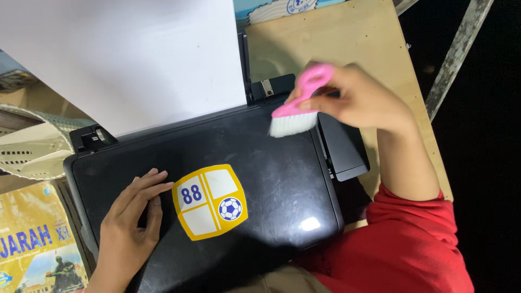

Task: The person uses a small pink brush to wipe dust from the top, side, and front of a black printer. They then open the scanner lid and brush the glass surface. The person does not load paper, replace a cartridge, or clear a jam.

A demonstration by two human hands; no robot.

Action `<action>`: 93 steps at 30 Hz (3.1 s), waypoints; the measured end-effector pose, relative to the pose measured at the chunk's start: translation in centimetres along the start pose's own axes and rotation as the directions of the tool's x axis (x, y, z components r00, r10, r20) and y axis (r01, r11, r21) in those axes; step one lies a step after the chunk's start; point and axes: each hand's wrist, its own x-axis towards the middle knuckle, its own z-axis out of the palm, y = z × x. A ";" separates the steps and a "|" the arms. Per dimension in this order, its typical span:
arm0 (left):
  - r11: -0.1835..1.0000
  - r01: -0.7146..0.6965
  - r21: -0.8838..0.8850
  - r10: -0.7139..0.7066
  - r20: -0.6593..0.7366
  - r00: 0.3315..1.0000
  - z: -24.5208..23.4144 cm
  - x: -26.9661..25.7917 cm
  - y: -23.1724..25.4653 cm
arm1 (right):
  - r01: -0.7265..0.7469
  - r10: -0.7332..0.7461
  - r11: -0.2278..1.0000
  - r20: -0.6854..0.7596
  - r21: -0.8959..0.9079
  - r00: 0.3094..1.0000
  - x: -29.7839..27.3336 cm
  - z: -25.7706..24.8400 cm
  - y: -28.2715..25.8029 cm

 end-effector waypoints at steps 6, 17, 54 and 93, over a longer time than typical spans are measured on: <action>1.000 -0.008 0.008 0.008 0.000 1.000 0.0 0.1 0.1 | -0.041 0.044 0.999 -0.343 0.016 0.938 -1.1 0.0 0.2; 1.000 -0.007 -0.017 0.006 -0.017 1.000 -0.1 0.0 0.4 | 0.065 -0.019 0.967 -0.186 0.246 0.982 -2.6 -0.2 0.2; 0.999 -0.034 0.004 0.034 -0.037 0.999 -0.2 0.0 1.0 | -0.160 0.131 0.940 0.116 0.302 0.985 -6.9 2.0 0.7; 0.984 -0.179 -0.025 0.175 -0.110 0.978 -0.2 -0.3 0.4 | -0.015 -0.037 0.940 -0.145 -0.342 0.989 -4.8 7.1 -7.1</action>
